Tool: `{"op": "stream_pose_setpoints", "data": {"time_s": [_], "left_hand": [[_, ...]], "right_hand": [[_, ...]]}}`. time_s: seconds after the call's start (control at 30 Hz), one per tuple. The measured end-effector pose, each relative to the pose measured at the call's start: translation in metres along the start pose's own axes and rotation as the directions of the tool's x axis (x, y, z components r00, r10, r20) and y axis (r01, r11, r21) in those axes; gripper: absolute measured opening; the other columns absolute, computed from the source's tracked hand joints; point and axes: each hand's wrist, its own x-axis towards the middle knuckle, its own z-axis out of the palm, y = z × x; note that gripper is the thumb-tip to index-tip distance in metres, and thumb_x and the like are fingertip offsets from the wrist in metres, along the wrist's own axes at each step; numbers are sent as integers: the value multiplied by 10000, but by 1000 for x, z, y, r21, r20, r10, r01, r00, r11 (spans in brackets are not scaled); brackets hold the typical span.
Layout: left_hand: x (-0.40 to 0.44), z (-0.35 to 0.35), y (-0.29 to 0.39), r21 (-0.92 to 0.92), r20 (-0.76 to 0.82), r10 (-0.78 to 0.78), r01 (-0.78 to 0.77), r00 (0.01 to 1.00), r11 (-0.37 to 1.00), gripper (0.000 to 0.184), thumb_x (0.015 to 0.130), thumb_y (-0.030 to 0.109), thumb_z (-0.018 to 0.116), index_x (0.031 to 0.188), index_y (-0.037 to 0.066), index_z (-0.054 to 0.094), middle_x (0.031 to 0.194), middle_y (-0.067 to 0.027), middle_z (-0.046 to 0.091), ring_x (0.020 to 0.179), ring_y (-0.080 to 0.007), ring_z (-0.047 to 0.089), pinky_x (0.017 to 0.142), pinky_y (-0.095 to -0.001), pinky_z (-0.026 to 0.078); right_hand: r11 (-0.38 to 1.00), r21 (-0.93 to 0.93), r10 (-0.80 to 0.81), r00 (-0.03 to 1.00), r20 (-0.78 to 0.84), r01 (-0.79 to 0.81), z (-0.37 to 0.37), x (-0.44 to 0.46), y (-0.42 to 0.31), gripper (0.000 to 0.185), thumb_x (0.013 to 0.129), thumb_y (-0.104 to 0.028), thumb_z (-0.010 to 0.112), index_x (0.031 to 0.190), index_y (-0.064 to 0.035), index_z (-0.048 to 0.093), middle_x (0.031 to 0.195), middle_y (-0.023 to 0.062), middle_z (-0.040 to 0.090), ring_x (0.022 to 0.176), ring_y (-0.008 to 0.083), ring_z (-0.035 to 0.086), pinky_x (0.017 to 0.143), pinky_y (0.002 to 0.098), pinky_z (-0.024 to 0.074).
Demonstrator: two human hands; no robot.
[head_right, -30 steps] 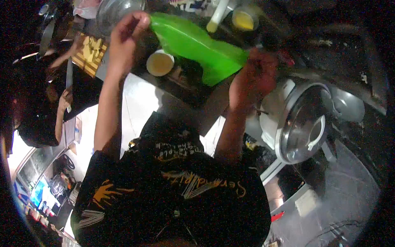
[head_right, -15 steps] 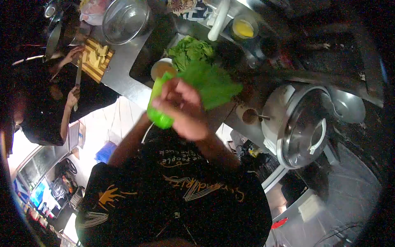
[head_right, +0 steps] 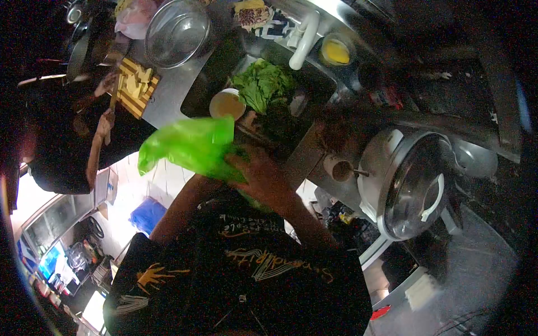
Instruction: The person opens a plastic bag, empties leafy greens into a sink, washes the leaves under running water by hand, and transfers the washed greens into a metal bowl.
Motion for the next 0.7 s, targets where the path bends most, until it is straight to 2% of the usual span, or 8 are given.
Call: {"op": "stream_pose_setpoints", "data": {"time_s": [0.03, 0.07, 0.23, 0.37, 0.5, 0.6, 0.63, 0.7], "left_hand": [[-6, 0, 3, 77, 5, 4, -5, 1000, 997, 395, 956, 133, 602, 1330, 64, 493, 1277, -115, 573, 1103, -215, 576, 938, -355, 492], [-8, 4, 14, 567, -53, 19, 14, 998, 823, 441, 944, 105, 614, 1358, 62, 469, 1285, -122, 567, 1117, -223, 573, 943, -358, 493], [-10, 10, 22, -87, -312, -178, 159, 933, 983, 505, 897, -3, 620, 1369, 63, 454, 1292, -153, 557, 1101, -205, 593, 832, -302, 546], [-10, -18, 25, 290, -337, -49, 153, 940, 945, 411, 852, 10, 691, 1250, 60, 602, 1082, -139, 664, 937, -183, 634, 754, -303, 533], [-1, -57, 4, 454, -442, 63, 163, 895, 876, 201, 885, 122, 690, 1028, -20, 676, 814, -103, 696, 708, -171, 644, 646, -318, 516], [-5, -63, 11, 479, -475, 99, 162, 874, 863, 238, 915, 174, 659, 962, -59, 662, 766, -120, 686, 681, -171, 628, 635, -342, 504], [-9, -61, 20, 562, -462, 112, 193, 880, 805, 233, 906, 164, 661, 987, -54, 659, 802, -162, 696, 715, -231, 664, 670, -381, 514], [-16, -64, 13, 624, -454, 114, 224, 883, 748, 231, 892, 148, 666, 1010, -50, 653, 845, -186, 702, 765, -284, 683, 705, -400, 519]], "right_hand": [[996, 79, 45, 999, 22, -46, 18, 0, 15, 581, 803, -269, 774, 1311, -92, 556, 1302, 216, 516, 1245, 391, 499, 1013, 505, 428], [984, 155, 86, 995, 42, -92, 35, 4, 35, 541, 820, -246, 754, 1300, -87, 559, 1267, 216, 544, 1224, 384, 520, 1007, 495, 434], [976, 153, 152, 988, 13, -152, 51, 27, 63, 399, 887, -173, 662, 1253, -42, 572, 1161, 210, 615, 1122, 358, 596, 972, 447, 464], [926, 377, -132, 964, 231, 36, 43, 56, 52, 377, 917, -173, 631, 1257, -22, 574, 1197, 191, 614, 1089, 322, 623, 943, 425, 492], [160, 920, -27, 930, 366, -358, 28, 109, 120, 374, 937, -190, 622, 1266, -18, 572, 1190, 149, 634, 1071, 265, 637, 969, 395, 503], [371, 926, 279, 944, -175, 62, 23, 150, 185, 237, 955, -151, 593, 1138, -2, 604, 1121, 147, 653, 1098, 267, 633, 985, 391, 527], [-217, 932, 420, 889, -180, 291, 26, 168, 225, 245, 950, -143, 603, 1130, 19, 566, 1154, 186, 623, 1113, 294, 626, 999, 413, 529], [-512, 715, 619, 782, -75, 475, -1, 194, 249, 366, 974, -179, 597, 1225, 63, 487, 1164, 187, 563, 1120, 352, 598, 1059, 466, 496]]}}
